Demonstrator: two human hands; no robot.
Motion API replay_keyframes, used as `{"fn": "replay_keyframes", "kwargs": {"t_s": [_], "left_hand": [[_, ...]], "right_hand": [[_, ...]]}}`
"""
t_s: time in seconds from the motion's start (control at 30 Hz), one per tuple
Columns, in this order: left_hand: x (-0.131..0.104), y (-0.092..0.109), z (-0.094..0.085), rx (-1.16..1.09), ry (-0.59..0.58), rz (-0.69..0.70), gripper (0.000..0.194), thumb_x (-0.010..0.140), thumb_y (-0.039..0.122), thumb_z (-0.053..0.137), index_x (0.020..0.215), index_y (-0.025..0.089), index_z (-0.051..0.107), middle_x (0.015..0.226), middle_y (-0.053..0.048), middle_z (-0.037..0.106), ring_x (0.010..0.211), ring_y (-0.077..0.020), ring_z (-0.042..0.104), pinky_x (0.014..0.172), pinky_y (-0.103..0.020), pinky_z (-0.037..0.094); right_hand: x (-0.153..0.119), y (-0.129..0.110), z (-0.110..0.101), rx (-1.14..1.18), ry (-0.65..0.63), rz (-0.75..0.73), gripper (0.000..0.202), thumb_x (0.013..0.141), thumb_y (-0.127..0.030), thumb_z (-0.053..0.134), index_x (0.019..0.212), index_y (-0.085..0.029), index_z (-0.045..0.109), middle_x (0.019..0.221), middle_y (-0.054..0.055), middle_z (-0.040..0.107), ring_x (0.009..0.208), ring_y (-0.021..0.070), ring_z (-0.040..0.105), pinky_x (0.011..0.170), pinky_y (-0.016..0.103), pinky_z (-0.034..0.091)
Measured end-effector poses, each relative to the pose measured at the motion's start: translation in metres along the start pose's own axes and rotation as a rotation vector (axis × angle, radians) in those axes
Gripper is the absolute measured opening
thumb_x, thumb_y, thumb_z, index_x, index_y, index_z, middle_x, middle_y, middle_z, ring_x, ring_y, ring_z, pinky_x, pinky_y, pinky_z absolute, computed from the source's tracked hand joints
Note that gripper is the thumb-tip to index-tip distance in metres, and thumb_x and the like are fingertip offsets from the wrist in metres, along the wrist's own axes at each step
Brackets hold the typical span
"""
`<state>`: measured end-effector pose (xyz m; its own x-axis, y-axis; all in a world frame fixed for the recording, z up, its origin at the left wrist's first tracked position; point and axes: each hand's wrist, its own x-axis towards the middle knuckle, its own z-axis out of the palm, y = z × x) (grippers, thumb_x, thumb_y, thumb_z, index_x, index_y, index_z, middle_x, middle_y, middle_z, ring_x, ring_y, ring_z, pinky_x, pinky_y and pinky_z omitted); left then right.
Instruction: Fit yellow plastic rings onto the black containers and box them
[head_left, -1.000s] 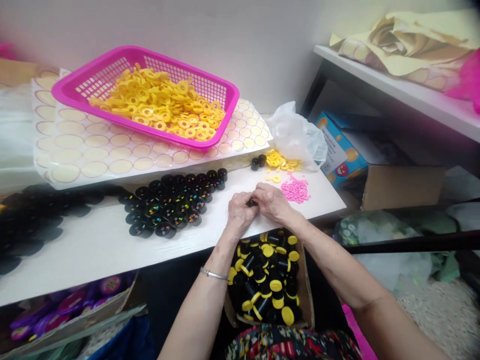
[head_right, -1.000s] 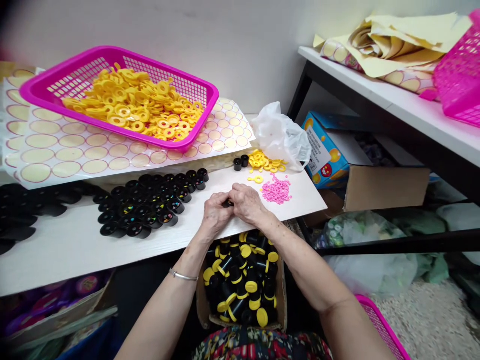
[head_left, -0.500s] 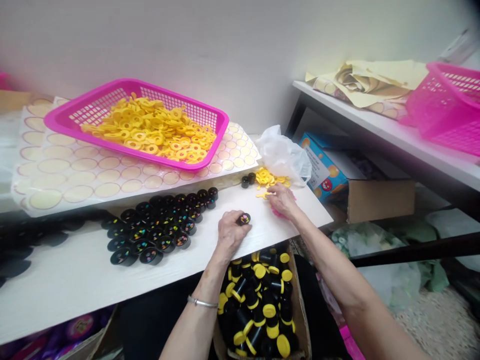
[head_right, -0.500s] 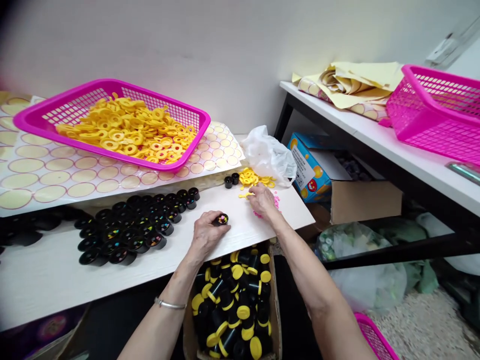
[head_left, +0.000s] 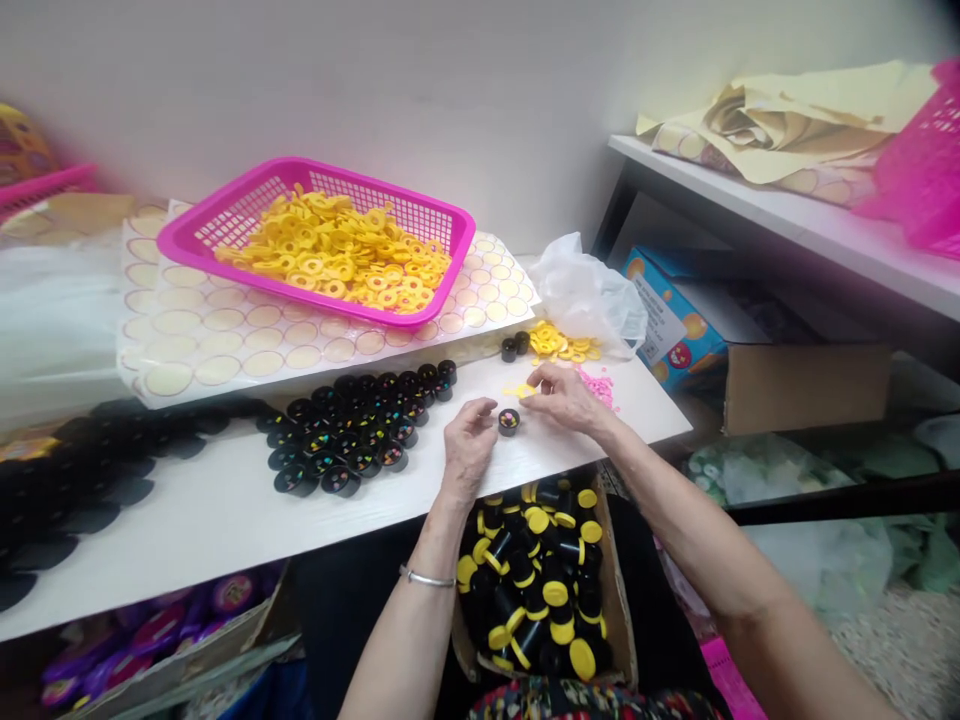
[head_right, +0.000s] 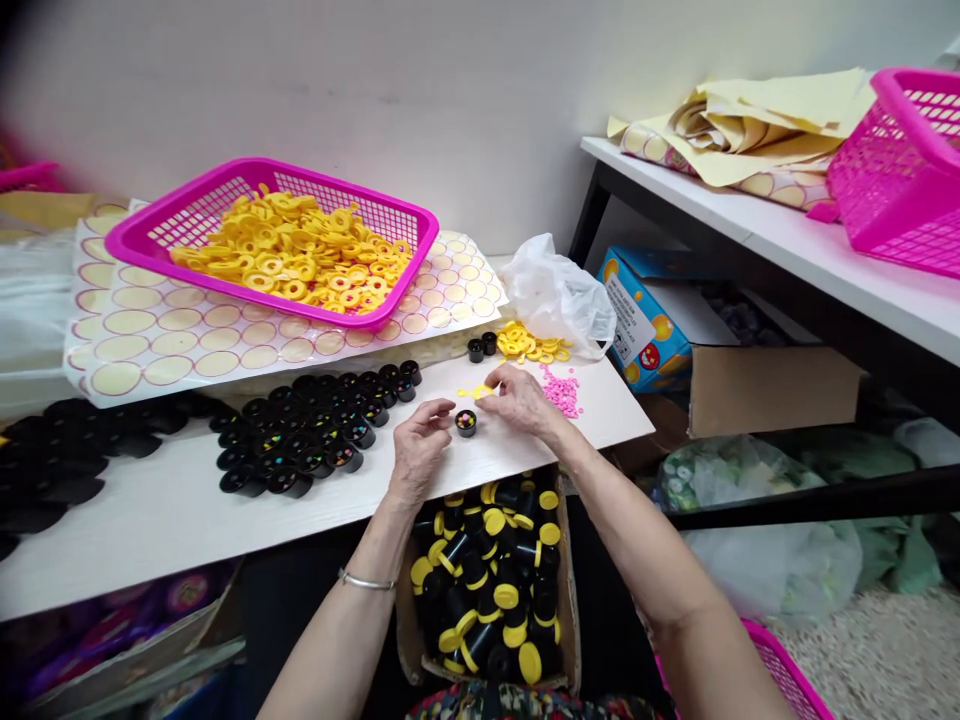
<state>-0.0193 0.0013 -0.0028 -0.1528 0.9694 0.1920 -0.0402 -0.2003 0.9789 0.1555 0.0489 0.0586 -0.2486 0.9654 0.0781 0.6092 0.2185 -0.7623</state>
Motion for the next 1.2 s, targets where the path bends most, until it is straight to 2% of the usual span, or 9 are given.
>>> {"fn": "replay_keyframes", "kwargs": {"t_s": [0.13,0.27,0.37,0.5,0.67,0.8,0.9,1.03,1.2], "left_hand": [[-0.01,0.007,0.002,-0.201,0.23,-0.164,0.017,0.065,0.02,0.062,0.08,0.013,0.066,0.06,0.002,0.056,0.054,-0.0073,0.048,0.052,-0.019,0.038],[-0.01,0.014,0.009,-0.305,0.356,-0.263,0.026,0.068,0.036,0.064,0.068,0.01,0.062,0.049,0.004,0.05,0.042,-0.0048,0.04,0.041,-0.018,0.028],[-0.005,0.02,0.013,-0.279,0.339,-0.309,0.03,0.066,0.04,0.066,0.066,0.011,0.061,0.047,0.005,0.048,0.039,-0.0037,0.037,0.039,-0.017,0.025],[0.0,0.022,0.017,-0.172,0.204,-0.307,0.029,0.063,0.038,0.07,0.073,0.012,0.064,0.053,0.004,0.053,0.044,-0.0044,0.041,0.043,-0.017,0.029],[0.004,0.014,0.021,-0.036,0.084,-0.262,0.025,0.066,0.036,0.065,0.067,0.012,0.068,0.058,-0.001,0.06,0.056,-0.0097,0.052,0.052,-0.019,0.037],[0.004,0.01,0.023,0.032,0.091,-0.238,0.024,0.066,0.036,0.065,0.066,0.012,0.068,0.056,0.001,0.058,0.052,-0.008,0.047,0.049,-0.019,0.035],[0.002,0.014,0.026,0.02,0.098,-0.265,0.026,0.067,0.039,0.065,0.068,0.013,0.067,0.055,0.002,0.056,0.049,-0.0066,0.044,0.047,-0.018,0.034],[-0.001,0.018,0.03,-0.027,0.11,-0.33,0.028,0.066,0.04,0.065,0.07,0.012,0.066,0.049,0.004,0.052,0.042,-0.0057,0.041,0.043,-0.019,0.032],[0.003,0.014,0.034,-0.066,0.181,-0.39,0.026,0.062,0.036,0.068,0.065,0.01,0.064,0.046,0.003,0.052,0.038,-0.0058,0.041,0.038,-0.018,0.03]], "right_hand": [[-0.018,-0.013,0.016,0.096,-0.053,-0.054,0.024,0.063,-0.034,0.066,0.08,-0.018,0.058,0.067,-0.005,0.048,0.06,0.0097,0.042,0.055,0.022,0.031],[-0.023,-0.012,0.028,0.05,-0.032,-0.102,0.019,0.065,-0.029,0.066,0.079,-0.019,0.056,0.073,-0.004,0.05,0.065,0.0099,0.044,0.059,0.023,0.032],[-0.022,-0.01,0.031,0.029,-0.023,-0.111,0.018,0.067,-0.028,0.065,0.08,-0.019,0.055,0.074,-0.004,0.05,0.064,0.0095,0.044,0.059,0.023,0.032],[-0.022,-0.012,0.033,0.078,-0.017,-0.101,0.016,0.068,-0.028,0.063,0.077,-0.018,0.055,0.074,-0.004,0.05,0.061,0.0085,0.044,0.056,0.022,0.033],[-0.021,-0.016,0.037,0.432,-0.051,0.103,0.022,0.06,-0.028,0.069,0.074,-0.016,0.056,0.062,-0.005,0.053,0.051,0.0073,0.045,0.048,0.02,0.035],[-0.022,-0.015,0.049,0.76,0.022,0.33,0.028,0.064,-0.04,0.066,0.072,-0.015,0.057,0.051,-0.004,0.054,0.039,0.0056,0.043,0.038,0.017,0.034],[-0.022,-0.014,0.061,0.811,0.106,0.435,0.032,0.07,-0.047,0.059,0.068,-0.015,0.056,0.043,-0.004,0.051,0.031,0.0052,0.041,0.03,0.015,0.029],[-0.023,-0.013,0.072,0.845,0.151,0.478,0.03,0.073,-0.045,0.058,0.07,-0.015,0.055,0.041,-0.004,0.05,0.03,0.0061,0.044,0.028,0.014,0.031],[-0.017,-0.013,0.071,0.839,0.155,0.517,0.027,0.072,-0.04,0.061,0.062,-0.016,0.05,0.037,-0.004,0.05,0.028,0.0077,0.045,0.025,0.014,0.032]]}}
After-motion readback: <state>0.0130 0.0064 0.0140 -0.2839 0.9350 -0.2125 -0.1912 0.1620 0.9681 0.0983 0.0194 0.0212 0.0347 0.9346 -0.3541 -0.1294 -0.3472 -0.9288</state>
